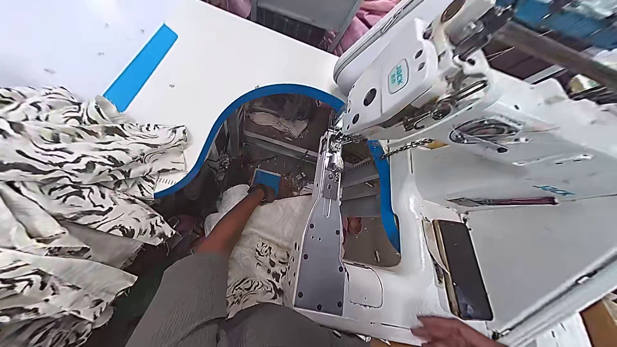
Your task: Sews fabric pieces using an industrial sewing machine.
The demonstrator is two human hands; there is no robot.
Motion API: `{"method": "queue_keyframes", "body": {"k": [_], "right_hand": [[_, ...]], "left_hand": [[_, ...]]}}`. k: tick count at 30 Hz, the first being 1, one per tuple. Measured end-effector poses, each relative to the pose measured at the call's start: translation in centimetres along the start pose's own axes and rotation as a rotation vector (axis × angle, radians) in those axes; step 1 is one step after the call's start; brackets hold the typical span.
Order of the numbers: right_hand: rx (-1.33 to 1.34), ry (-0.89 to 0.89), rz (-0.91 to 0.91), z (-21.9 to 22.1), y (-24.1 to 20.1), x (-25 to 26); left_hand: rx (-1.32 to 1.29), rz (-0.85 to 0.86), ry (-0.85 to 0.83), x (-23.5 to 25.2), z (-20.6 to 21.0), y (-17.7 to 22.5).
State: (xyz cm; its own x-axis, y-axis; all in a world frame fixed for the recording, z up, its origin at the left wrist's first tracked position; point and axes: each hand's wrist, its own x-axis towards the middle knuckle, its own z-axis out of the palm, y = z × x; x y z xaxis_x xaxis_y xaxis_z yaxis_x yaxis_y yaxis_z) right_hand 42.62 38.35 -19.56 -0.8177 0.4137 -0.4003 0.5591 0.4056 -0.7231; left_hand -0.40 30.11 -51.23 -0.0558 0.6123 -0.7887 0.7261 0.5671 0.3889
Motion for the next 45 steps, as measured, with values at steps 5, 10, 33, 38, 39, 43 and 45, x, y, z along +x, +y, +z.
{"method": "queue_keyframes", "body": {"k": [5,10,33,38,39,43,45], "right_hand": [[-0.265,0.232,0.011,0.3,-2.2,21.3],[-0.123,-0.167,0.092,7.2,-3.6,27.3],[-0.892,-0.275,0.504,2.5,-2.8,20.8],[-0.388,0.455,-0.228,4.7,-7.4,19.2],[-0.359,0.527,-0.439,6.3,-7.7,18.4],[-0.531,0.536,-1.007,8.5,-5.1,16.8],[-0.563,0.508,-1.087,8.6,-5.0,16.5]], "left_hand": [[-0.794,0.339,0.939,-9.2,-4.8,1.7],[-0.883,0.520,1.195,-22.6,-2.0,1.6],[-1.076,-0.142,0.494,-17.6,9.4,2.9],[-1.299,0.459,0.721,-22.7,-0.9,7.8],[-1.358,0.647,0.583,-24.3,-1.6,9.3],[-1.370,1.007,-0.055,-24.6,1.3,11.1],[-1.325,0.888,0.216,-23.5,0.4,10.1]]}}
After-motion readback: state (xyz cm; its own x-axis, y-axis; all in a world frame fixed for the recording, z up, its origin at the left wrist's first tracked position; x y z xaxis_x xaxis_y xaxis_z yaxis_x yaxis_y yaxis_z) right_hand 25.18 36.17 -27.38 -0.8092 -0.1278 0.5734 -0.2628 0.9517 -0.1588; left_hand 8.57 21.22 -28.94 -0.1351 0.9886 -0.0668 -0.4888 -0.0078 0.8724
